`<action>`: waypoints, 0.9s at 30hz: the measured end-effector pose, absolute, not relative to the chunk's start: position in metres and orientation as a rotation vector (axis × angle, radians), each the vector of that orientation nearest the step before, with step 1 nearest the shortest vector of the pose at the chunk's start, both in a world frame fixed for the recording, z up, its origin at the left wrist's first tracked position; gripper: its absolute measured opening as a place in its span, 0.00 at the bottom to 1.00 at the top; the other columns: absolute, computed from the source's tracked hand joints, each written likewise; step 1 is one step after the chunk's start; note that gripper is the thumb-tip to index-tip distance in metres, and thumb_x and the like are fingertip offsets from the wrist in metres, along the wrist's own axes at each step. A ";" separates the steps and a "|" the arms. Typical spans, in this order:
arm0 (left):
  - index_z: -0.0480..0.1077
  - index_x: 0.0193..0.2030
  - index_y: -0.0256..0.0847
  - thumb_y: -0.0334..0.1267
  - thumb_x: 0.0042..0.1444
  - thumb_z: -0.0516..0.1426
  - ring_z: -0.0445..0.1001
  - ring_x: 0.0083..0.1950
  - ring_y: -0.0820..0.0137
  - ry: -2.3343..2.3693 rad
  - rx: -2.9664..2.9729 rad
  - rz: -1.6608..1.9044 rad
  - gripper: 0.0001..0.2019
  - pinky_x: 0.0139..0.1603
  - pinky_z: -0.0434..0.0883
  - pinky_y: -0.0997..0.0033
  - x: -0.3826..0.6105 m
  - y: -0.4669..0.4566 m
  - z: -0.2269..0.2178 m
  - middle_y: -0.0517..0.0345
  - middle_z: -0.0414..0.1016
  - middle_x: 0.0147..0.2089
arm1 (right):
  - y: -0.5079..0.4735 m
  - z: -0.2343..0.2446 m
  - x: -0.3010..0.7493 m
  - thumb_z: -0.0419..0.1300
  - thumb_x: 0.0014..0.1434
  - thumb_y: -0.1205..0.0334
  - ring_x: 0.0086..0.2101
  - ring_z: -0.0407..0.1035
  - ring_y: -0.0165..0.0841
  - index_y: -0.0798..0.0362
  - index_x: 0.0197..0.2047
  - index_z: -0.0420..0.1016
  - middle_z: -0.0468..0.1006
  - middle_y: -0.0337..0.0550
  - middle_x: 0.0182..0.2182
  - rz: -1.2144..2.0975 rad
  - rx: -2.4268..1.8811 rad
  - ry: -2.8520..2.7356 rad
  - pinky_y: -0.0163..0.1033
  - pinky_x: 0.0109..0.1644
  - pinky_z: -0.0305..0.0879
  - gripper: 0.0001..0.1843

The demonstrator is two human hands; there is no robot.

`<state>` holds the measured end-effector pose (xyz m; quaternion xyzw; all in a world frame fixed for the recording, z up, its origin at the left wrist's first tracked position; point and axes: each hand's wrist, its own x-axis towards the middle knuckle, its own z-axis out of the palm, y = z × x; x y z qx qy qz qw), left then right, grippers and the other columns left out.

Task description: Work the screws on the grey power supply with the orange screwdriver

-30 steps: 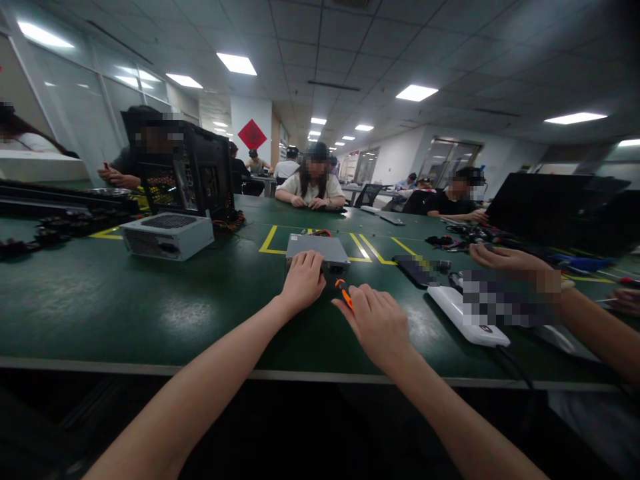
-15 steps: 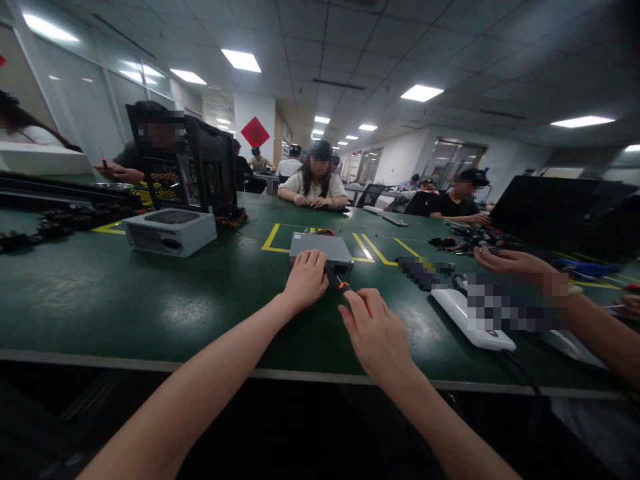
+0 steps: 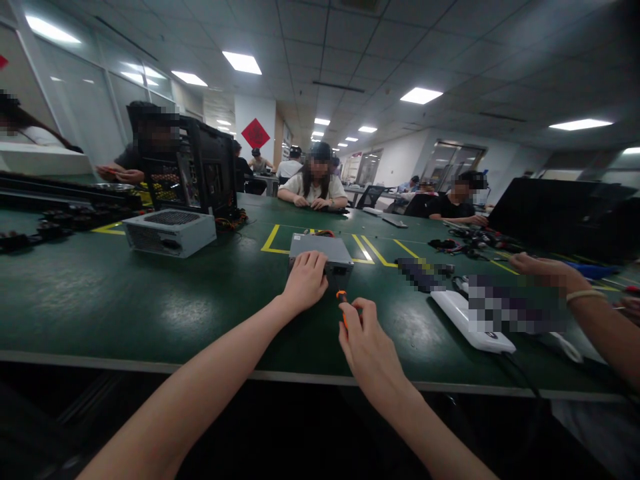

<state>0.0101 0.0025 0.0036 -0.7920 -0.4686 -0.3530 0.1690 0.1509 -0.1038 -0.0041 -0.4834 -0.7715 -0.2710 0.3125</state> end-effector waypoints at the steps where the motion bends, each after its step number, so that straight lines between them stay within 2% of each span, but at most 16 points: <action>1: 0.59 0.48 0.38 0.33 0.50 0.50 0.58 0.53 0.61 -1.328 -2.251 -1.002 0.16 0.55 0.58 0.60 0.010 0.002 0.004 0.49 0.62 0.50 | -0.104 -0.004 0.150 0.46 0.59 0.65 0.27 0.68 0.31 0.57 0.44 0.65 0.67 0.52 0.37 -0.687 -1.276 -2.036 0.31 0.20 0.60 0.12; 4: 0.59 0.48 0.38 0.32 0.50 0.50 0.58 0.53 0.61 -1.329 -2.253 -1.006 0.16 0.55 0.58 0.60 0.010 0.001 0.004 0.49 0.62 0.50 | -0.104 -0.003 0.153 0.46 0.59 0.64 0.27 0.68 0.34 0.56 0.42 0.64 0.68 0.49 0.33 -0.518 -1.303 -1.987 0.35 0.22 0.63 0.11; 6: 0.59 0.48 0.39 0.32 0.50 0.50 0.58 0.53 0.61 -1.341 -2.261 -1.006 0.16 0.55 0.58 0.58 0.010 0.001 0.005 0.49 0.62 0.50 | -0.101 -0.002 0.158 0.47 0.59 0.60 0.25 0.68 0.33 0.56 0.44 0.62 0.70 0.47 0.32 -0.225 -1.338 -1.912 0.36 0.23 0.64 0.12; 10: 0.59 0.48 0.40 0.32 0.50 0.50 0.59 0.53 0.60 -1.362 -2.268 -0.993 0.16 0.54 0.58 0.57 0.011 0.000 0.006 0.49 0.62 0.50 | -0.094 -0.004 0.166 0.52 0.55 0.54 0.23 0.67 0.29 0.54 0.47 0.55 0.70 0.39 0.27 0.841 -1.275 -1.611 0.34 0.21 0.64 0.19; 12: 0.59 0.48 0.40 0.32 0.50 0.50 0.59 0.53 0.61 -1.360 -2.261 -1.002 0.16 0.55 0.58 0.58 0.011 0.000 0.006 0.49 0.62 0.50 | -0.091 -0.005 0.164 0.55 0.53 0.58 0.24 0.66 0.27 0.55 0.42 0.58 0.71 0.40 0.28 1.302 -1.146 -1.324 0.31 0.21 0.63 0.16; 14: 0.59 0.48 0.39 0.32 0.50 0.50 0.59 0.53 0.61 -1.346 -2.255 -1.017 0.16 0.55 0.58 0.58 0.011 0.000 0.005 0.49 0.62 0.49 | -0.089 -0.004 0.159 0.57 0.50 0.65 0.24 0.65 0.24 0.56 0.35 0.61 0.71 0.41 0.27 1.562 -1.026 -1.030 0.27 0.20 0.60 0.09; 17: 0.60 0.48 0.38 0.33 0.50 0.50 0.59 0.52 0.61 -1.326 -2.248 -1.030 0.16 0.54 0.59 0.60 0.011 0.001 0.004 0.49 0.62 0.49 | -0.088 0.001 0.147 0.57 0.49 0.71 0.19 0.59 0.20 0.57 0.28 0.62 0.68 0.39 0.23 1.716 -0.900 -0.720 0.22 0.14 0.50 0.05; 20: 0.60 0.48 0.38 0.32 0.50 0.50 0.59 0.52 0.61 -1.328 -2.246 -1.030 0.16 0.55 0.58 0.60 0.010 0.001 0.004 0.49 0.62 0.49 | -0.089 0.008 0.138 0.53 0.53 0.72 0.17 0.54 0.16 0.57 0.27 0.63 0.64 0.37 0.22 1.794 -0.812 -0.517 0.19 0.12 0.45 0.05; 25: 0.60 0.48 0.38 0.32 0.50 0.50 0.59 0.52 0.61 -1.348 -2.240 -0.991 0.16 0.55 0.58 0.60 0.011 0.001 0.004 0.50 0.62 0.50 | -0.090 0.014 0.132 0.47 0.60 0.63 0.19 0.58 0.17 0.59 0.31 0.65 0.64 0.38 0.24 1.937 -0.738 -0.339 0.19 0.16 0.55 0.11; 27: 0.60 0.48 0.38 0.33 0.50 0.50 0.59 0.52 0.61 -1.348 -2.241 -0.988 0.16 0.55 0.58 0.60 0.011 0.001 0.004 0.50 0.62 0.50 | -0.089 0.015 0.131 0.45 0.61 0.62 0.19 0.58 0.18 0.59 0.34 0.66 0.63 0.38 0.23 1.952 -0.735 -0.338 0.20 0.15 0.55 0.12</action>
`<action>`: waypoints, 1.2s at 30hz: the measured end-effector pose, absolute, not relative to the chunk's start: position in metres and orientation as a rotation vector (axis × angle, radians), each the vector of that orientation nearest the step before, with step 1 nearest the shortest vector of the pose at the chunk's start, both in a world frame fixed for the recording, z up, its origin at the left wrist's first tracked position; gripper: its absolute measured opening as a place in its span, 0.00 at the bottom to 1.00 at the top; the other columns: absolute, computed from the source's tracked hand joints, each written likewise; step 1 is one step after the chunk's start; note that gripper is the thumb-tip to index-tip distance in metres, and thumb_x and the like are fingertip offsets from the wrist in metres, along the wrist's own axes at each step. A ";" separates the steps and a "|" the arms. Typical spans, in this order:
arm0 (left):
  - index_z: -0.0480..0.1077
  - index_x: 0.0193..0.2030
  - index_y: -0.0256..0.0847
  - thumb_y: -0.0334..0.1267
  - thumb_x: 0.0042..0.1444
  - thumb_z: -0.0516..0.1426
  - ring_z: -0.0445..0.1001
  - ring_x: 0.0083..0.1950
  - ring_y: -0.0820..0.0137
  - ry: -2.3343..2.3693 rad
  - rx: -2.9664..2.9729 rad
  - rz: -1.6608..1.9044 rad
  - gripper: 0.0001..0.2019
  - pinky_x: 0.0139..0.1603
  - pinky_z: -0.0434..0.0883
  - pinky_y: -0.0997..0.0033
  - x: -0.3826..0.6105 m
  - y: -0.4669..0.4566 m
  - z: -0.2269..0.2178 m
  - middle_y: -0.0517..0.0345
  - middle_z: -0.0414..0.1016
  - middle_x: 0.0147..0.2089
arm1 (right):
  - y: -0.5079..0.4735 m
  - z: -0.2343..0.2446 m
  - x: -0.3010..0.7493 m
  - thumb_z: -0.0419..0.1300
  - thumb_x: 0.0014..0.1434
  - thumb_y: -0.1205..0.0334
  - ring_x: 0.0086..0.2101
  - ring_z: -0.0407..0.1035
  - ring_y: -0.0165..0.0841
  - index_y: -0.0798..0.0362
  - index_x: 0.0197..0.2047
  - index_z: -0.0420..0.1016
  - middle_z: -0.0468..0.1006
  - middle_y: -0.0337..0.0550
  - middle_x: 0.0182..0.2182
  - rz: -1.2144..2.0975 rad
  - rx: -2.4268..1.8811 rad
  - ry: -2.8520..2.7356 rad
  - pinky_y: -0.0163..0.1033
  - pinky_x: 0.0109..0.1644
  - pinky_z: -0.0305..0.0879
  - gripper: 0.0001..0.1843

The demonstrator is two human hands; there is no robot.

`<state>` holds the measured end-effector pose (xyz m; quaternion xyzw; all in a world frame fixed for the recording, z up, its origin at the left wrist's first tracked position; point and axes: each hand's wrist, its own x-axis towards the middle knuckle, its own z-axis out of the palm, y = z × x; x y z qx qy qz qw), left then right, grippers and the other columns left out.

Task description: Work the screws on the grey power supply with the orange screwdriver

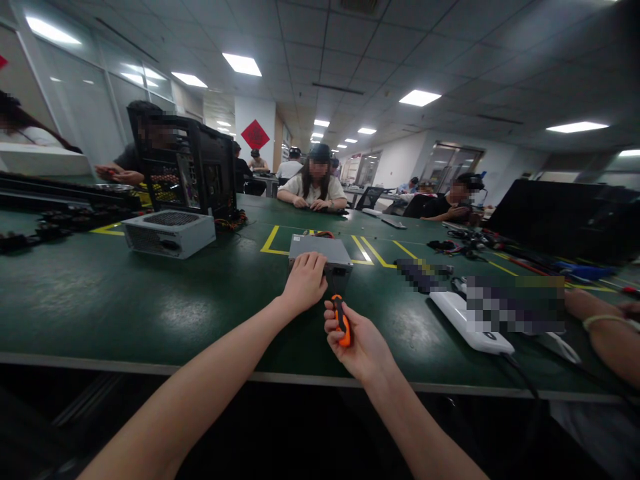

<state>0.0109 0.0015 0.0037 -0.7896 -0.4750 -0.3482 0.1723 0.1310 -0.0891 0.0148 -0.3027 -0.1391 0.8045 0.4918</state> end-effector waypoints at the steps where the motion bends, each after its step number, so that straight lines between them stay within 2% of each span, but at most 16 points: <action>1: 0.60 0.48 0.38 0.33 0.50 0.50 0.59 0.52 0.61 -1.346 -2.242 -0.994 0.16 0.55 0.58 0.60 0.011 0.002 0.004 0.50 0.62 0.50 | -0.089 0.015 0.130 0.45 0.61 0.63 0.18 0.57 0.18 0.59 0.34 0.66 0.63 0.38 0.23 1.939 -0.741 -0.338 0.20 0.14 0.53 0.12; 6: 0.59 0.48 0.39 0.32 0.50 0.50 0.59 0.53 0.61 -1.338 -2.250 -1.017 0.16 0.55 0.58 0.59 0.011 0.002 0.003 0.49 0.62 0.50 | -0.087 0.014 0.129 0.48 0.60 0.66 0.15 0.52 0.16 0.56 0.29 0.62 0.64 0.37 0.23 1.839 -0.728 -0.300 0.18 0.11 0.45 0.08; 11: 0.60 0.47 0.38 0.32 0.51 0.50 0.59 0.53 0.61 -1.327 -2.236 -1.010 0.15 0.55 0.58 0.60 0.011 0.002 0.003 0.49 0.62 0.49 | -0.087 0.013 0.131 0.46 0.61 0.67 0.17 0.57 0.18 0.59 0.34 0.63 0.64 0.38 0.22 1.921 -0.687 -0.258 0.20 0.14 0.54 0.08; 14: 0.60 0.47 0.38 0.33 0.51 0.50 0.60 0.52 0.61 -1.331 -2.229 -1.000 0.15 0.55 0.59 0.61 0.011 0.002 0.003 0.49 0.63 0.49 | -0.086 0.014 0.129 0.44 0.61 0.65 0.16 0.56 0.18 0.61 0.37 0.64 0.63 0.37 0.22 1.945 -0.672 -0.271 0.20 0.12 0.52 0.10; 18: 0.60 0.47 0.38 0.33 0.51 0.50 0.60 0.51 0.61 -1.348 -2.222 -0.988 0.15 0.54 0.59 0.60 0.011 0.002 0.004 0.49 0.63 0.48 | -0.085 0.014 0.127 0.47 0.60 0.66 0.16 0.53 0.15 0.59 0.33 0.61 0.63 0.38 0.24 1.918 -0.643 -0.204 0.18 0.11 0.47 0.07; 21: 0.60 0.46 0.38 0.33 0.51 0.51 0.60 0.50 0.61 -1.349 -2.214 -0.985 0.14 0.53 0.59 0.61 0.012 0.002 0.004 0.50 0.63 0.47 | -0.085 0.013 0.129 0.46 0.60 0.67 0.17 0.54 0.16 0.59 0.33 0.61 0.63 0.38 0.25 1.932 -0.623 -0.213 0.18 0.12 0.50 0.07; 25: 0.61 0.45 0.38 0.33 0.52 0.50 0.60 0.49 0.61 -1.356 -2.196 -0.974 0.13 0.51 0.60 0.62 0.013 0.003 0.005 0.50 0.63 0.45 | -0.086 0.011 0.129 0.43 0.62 0.65 0.17 0.56 0.18 0.61 0.38 0.64 0.63 0.38 0.23 1.962 -0.639 -0.269 0.21 0.13 0.54 0.11; 29: 0.61 0.44 0.38 0.35 0.53 0.50 0.60 0.48 0.61 -1.375 -2.157 -0.974 0.11 0.50 0.60 0.62 0.015 0.004 0.005 0.50 0.63 0.44 | -0.086 0.011 0.127 0.47 0.61 0.63 0.16 0.55 0.17 0.59 0.33 0.63 0.63 0.38 0.24 1.912 -0.671 -0.226 0.19 0.12 0.49 0.09; 31: 0.61 0.43 0.38 0.35 0.53 0.50 0.60 0.47 0.61 -1.383 -2.144 -0.971 0.11 0.49 0.60 0.62 0.015 0.003 0.006 0.51 0.63 0.44 | -0.085 0.010 0.128 0.48 0.60 0.65 0.17 0.55 0.16 0.59 0.31 0.61 0.63 0.38 0.24 1.894 -0.665 -0.199 0.18 0.12 0.50 0.08; 36: 0.61 0.42 0.38 0.36 0.53 0.50 0.61 0.47 0.61 -1.403 -2.140 -0.956 0.10 0.48 0.60 0.61 0.017 0.004 0.007 0.50 0.63 0.43 | -0.083 0.009 0.130 0.43 0.62 0.64 0.17 0.56 0.18 0.60 0.37 0.63 0.63 0.37 0.23 1.970 -0.622 -0.215 0.20 0.14 0.55 0.11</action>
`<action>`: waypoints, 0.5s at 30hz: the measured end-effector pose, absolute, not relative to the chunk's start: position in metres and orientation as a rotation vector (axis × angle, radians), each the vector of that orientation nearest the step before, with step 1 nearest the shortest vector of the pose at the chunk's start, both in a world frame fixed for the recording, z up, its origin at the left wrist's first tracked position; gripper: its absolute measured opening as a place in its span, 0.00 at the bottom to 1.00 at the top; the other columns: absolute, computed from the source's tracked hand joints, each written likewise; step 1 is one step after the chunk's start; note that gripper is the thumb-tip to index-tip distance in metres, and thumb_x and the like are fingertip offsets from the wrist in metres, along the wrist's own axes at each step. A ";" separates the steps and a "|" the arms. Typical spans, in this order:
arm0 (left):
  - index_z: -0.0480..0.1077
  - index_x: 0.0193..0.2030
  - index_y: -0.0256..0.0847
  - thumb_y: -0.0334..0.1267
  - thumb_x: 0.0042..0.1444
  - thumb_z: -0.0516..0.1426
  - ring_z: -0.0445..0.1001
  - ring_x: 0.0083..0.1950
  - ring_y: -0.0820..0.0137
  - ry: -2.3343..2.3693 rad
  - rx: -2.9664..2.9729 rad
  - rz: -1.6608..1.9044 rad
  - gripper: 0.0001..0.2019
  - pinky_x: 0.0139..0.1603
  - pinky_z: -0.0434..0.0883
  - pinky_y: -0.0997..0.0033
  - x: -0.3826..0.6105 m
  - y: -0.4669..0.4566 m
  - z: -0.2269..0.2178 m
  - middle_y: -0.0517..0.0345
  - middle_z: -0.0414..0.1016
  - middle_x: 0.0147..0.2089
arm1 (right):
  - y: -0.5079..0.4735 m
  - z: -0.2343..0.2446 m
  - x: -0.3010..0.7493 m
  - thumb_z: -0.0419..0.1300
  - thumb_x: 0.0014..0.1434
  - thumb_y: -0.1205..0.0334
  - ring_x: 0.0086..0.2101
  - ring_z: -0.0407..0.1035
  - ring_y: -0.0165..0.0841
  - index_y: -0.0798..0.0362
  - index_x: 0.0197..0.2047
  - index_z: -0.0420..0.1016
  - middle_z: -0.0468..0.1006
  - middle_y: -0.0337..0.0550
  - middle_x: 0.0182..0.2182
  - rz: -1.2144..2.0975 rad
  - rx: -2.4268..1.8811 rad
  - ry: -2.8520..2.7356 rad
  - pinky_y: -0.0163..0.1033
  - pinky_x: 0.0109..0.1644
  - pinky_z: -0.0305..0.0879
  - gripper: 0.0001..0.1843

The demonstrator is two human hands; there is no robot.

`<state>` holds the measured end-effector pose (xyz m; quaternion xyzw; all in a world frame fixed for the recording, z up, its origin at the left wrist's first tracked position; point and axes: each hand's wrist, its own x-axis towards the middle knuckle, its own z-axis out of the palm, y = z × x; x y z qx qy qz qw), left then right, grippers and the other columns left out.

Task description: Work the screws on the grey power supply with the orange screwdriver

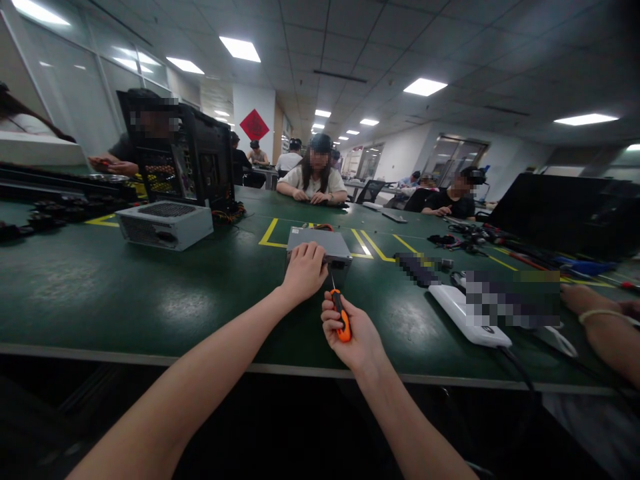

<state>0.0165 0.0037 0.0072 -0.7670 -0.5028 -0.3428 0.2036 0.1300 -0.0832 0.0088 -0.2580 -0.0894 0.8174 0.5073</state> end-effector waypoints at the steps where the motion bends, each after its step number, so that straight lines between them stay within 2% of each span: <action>1: 0.61 0.43 0.38 0.36 0.54 0.50 0.61 0.47 0.61 -1.405 -2.140 -0.955 0.10 0.48 0.60 0.61 0.017 0.004 0.007 0.50 0.63 0.44 | -0.083 0.009 0.130 0.43 0.62 0.64 0.17 0.56 0.18 0.60 0.37 0.64 0.63 0.37 0.23 1.974 -0.620 -0.219 0.20 0.14 0.54 0.12; 6: 0.61 0.42 0.38 0.37 0.54 0.50 0.60 0.46 0.61 -1.399 -2.126 -0.955 0.10 0.48 0.59 0.61 0.018 0.006 0.005 0.51 0.63 0.43 | -0.082 0.008 0.130 0.48 0.60 0.65 0.16 0.54 0.16 0.60 0.32 0.62 0.62 0.38 0.24 1.920 -0.622 -0.194 0.18 0.13 0.50 0.08; 11: 0.61 0.42 0.38 0.37 0.54 0.50 0.60 0.46 0.60 -1.404 -2.122 -0.943 0.09 0.47 0.59 0.61 0.018 0.006 0.006 0.50 0.63 0.43 | -0.083 0.008 0.130 0.43 0.62 0.65 0.17 0.56 0.17 0.61 0.37 0.63 0.62 0.36 0.23 1.976 -0.594 -0.228 0.20 0.15 0.55 0.11; 15: 0.61 0.41 0.38 0.37 0.54 0.50 0.60 0.46 0.60 -1.403 -2.126 -0.935 0.09 0.47 0.60 0.62 0.017 0.005 0.007 0.50 0.63 0.43 | -0.083 0.008 0.130 0.46 0.61 0.63 0.17 0.55 0.17 0.61 0.37 0.63 0.62 0.37 0.24 1.962 -0.596 -0.201 0.19 0.12 0.52 0.10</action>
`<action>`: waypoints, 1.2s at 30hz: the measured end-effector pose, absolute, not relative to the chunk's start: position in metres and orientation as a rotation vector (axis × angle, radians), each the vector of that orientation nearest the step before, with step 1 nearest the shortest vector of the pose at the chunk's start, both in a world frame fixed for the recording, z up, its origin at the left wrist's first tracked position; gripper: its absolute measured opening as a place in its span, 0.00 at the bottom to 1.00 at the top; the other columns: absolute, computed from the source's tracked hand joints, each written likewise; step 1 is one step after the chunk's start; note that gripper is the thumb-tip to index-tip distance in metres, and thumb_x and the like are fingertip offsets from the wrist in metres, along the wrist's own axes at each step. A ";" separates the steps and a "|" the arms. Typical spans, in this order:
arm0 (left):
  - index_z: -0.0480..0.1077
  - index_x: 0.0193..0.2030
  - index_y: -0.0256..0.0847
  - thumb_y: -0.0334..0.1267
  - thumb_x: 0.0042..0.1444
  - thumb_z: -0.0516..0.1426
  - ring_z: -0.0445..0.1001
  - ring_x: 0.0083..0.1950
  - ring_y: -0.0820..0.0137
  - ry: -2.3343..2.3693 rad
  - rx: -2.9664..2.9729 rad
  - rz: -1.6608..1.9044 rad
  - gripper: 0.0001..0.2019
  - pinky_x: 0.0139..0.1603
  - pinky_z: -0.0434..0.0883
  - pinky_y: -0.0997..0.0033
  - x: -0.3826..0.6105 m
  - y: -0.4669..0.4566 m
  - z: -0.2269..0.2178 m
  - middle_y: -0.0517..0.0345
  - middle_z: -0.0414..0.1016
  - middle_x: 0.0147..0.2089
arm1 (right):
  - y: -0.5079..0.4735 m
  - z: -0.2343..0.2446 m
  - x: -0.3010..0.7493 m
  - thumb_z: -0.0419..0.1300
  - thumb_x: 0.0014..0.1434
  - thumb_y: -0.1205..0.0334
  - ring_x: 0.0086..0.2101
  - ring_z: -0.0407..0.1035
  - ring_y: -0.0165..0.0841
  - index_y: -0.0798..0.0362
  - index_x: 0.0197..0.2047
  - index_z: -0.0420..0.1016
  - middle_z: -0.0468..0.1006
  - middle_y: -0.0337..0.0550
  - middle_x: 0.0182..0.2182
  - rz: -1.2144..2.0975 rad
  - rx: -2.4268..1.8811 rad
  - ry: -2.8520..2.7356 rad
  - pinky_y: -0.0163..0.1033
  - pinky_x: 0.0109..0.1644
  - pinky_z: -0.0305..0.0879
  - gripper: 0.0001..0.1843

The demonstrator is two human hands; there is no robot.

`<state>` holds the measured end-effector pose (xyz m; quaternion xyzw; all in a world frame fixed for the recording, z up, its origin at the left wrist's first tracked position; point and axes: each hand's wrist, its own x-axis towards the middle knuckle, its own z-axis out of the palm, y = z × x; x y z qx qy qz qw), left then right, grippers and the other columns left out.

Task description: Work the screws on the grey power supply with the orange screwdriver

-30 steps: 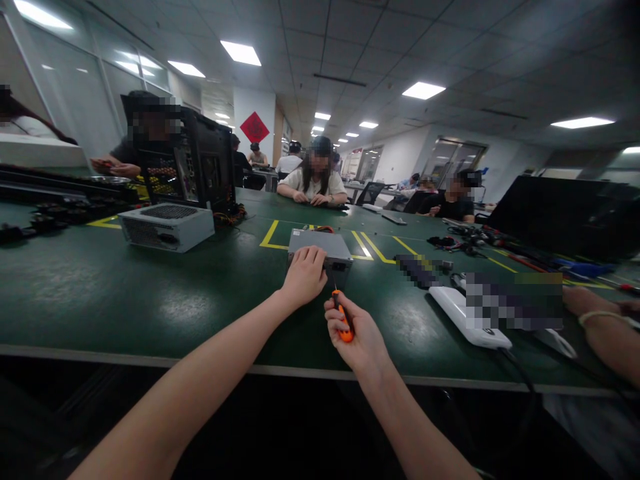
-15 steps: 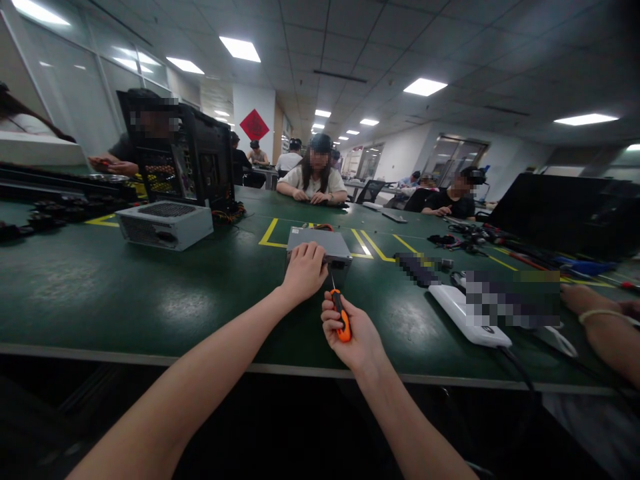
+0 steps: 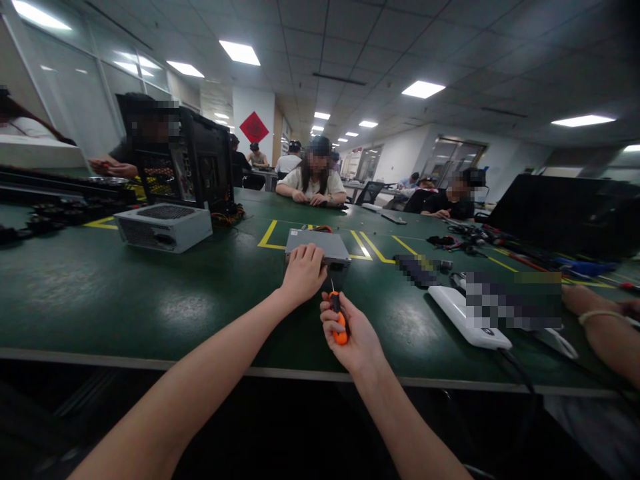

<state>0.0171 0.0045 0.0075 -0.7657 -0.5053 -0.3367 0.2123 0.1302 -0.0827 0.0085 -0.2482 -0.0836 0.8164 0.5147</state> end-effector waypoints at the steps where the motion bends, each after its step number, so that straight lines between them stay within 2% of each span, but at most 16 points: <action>1: 0.61 0.41 0.38 0.37 0.54 0.50 0.60 0.46 0.60 -1.405 -2.130 -0.936 0.09 0.47 0.60 0.62 0.017 0.005 0.008 0.50 0.63 0.43 | -0.082 0.009 0.130 0.47 0.61 0.64 0.17 0.55 0.16 0.60 0.35 0.62 0.62 0.37 0.25 1.948 -0.596 -0.182 0.18 0.12 0.51 0.08; 4: 0.61 0.42 0.38 0.37 0.54 0.50 0.60 0.46 0.60 -1.412 -2.135 -0.944 0.09 0.47 0.59 0.61 0.018 0.005 0.007 0.50 0.63 0.43 | -0.082 0.009 0.132 0.48 0.60 0.66 0.18 0.56 0.16 0.59 0.33 0.61 0.62 0.38 0.25 1.941 -0.576 -0.146 0.17 0.13 0.52 0.06; 8: 0.61 0.42 0.38 0.37 0.54 0.50 0.60 0.46 0.60 -1.416 -2.140 -0.948 0.09 0.48 0.59 0.61 0.018 0.005 0.007 0.50 0.63 0.43 | -0.082 0.010 0.132 0.43 0.62 0.64 0.17 0.57 0.17 0.59 0.37 0.63 0.62 0.36 0.23 2.005 -0.568 -0.175 0.19 0.14 0.56 0.10; 10: 0.61 0.42 0.38 0.37 0.54 0.50 0.60 0.46 0.61 -1.425 -2.142 -0.947 0.09 0.48 0.59 0.60 0.018 0.005 0.008 0.50 0.63 0.44 | -0.083 0.011 0.131 0.43 0.62 0.63 0.16 0.55 0.17 0.59 0.38 0.63 0.61 0.36 0.23 2.023 -0.583 -0.168 0.19 0.13 0.54 0.11; 14: 0.61 0.42 0.38 0.37 0.54 0.50 0.60 0.47 0.60 -1.428 -2.148 -0.950 0.09 0.48 0.59 0.60 0.017 0.004 0.008 0.50 0.63 0.44 | -0.083 0.011 0.129 0.47 0.61 0.63 0.16 0.55 0.16 0.58 0.33 0.62 0.62 0.37 0.25 1.981 -0.583 -0.111 0.18 0.11 0.50 0.08; 16: 0.61 0.42 0.38 0.37 0.54 0.50 0.61 0.46 0.60 -1.429 -2.145 -0.951 0.09 0.47 0.60 0.61 0.018 0.005 0.007 0.50 0.63 0.43 | -0.083 0.011 0.129 0.47 0.61 0.65 0.17 0.56 0.16 0.58 0.33 0.62 0.62 0.37 0.25 1.971 -0.573 -0.121 0.17 0.12 0.51 0.07; 19: 0.61 0.42 0.38 0.37 0.54 0.50 0.61 0.46 0.61 -1.430 -2.138 -0.952 0.09 0.48 0.59 0.61 0.018 0.005 0.007 0.50 0.63 0.43 | -0.083 0.010 0.130 0.44 0.62 0.64 0.17 0.56 0.17 0.60 0.37 0.63 0.61 0.36 0.23 2.001 -0.570 -0.173 0.19 0.14 0.56 0.10; 21: 0.61 0.42 0.38 0.37 0.54 0.50 0.60 0.46 0.61 -1.427 -2.138 -0.955 0.10 0.48 0.59 0.61 0.018 0.006 0.006 0.50 0.63 0.43 | -0.083 0.009 0.130 0.43 0.62 0.64 0.16 0.55 0.17 0.61 0.40 0.63 0.61 0.35 0.23 2.009 -0.572 -0.197 0.19 0.13 0.55 0.12; 25: 0.61 0.42 0.38 0.37 0.54 0.50 0.60 0.47 0.61 -1.419 -2.138 -0.966 0.10 0.48 0.59 0.61 0.018 0.006 0.006 0.50 0.63 0.44 | -0.083 0.008 0.130 0.47 0.61 0.63 0.16 0.54 0.15 0.59 0.34 0.62 0.62 0.36 0.24 1.985 -0.579 -0.148 0.18 0.11 0.49 0.08; 27: 0.61 0.42 0.38 0.37 0.54 0.50 0.60 0.47 0.61 -1.418 -2.138 -0.967 0.09 0.48 0.59 0.61 0.018 0.006 0.007 0.50 0.63 0.43 | -0.083 0.008 0.131 0.48 0.60 0.64 0.16 0.54 0.15 0.58 0.32 0.61 0.62 0.36 0.24 1.971 -0.570 -0.121 0.18 0.12 0.49 0.07; 32: 0.61 0.42 0.38 0.37 0.54 0.50 0.60 0.47 0.61 -1.425 -2.149 -0.969 0.09 0.48 0.58 0.61 0.018 0.005 0.007 0.50 0.63 0.44 | -0.083 0.007 0.131 0.43 0.62 0.64 0.16 0.55 0.17 0.61 0.38 0.63 0.61 0.36 0.23 2.020 -0.544 -0.159 0.19 0.13 0.54 0.11; 36: 0.61 0.43 0.39 0.37 0.54 0.50 0.60 0.47 0.61 -1.437 -2.162 -0.973 0.09 0.49 0.58 0.60 0.018 0.005 0.007 0.50 0.63 0.44 | -0.082 0.008 0.129 0.47 0.60 0.63 0.16 0.54 0.16 0.59 0.34 0.62 0.61 0.36 0.23 1.981 -0.557 -0.135 0.19 0.11 0.50 0.08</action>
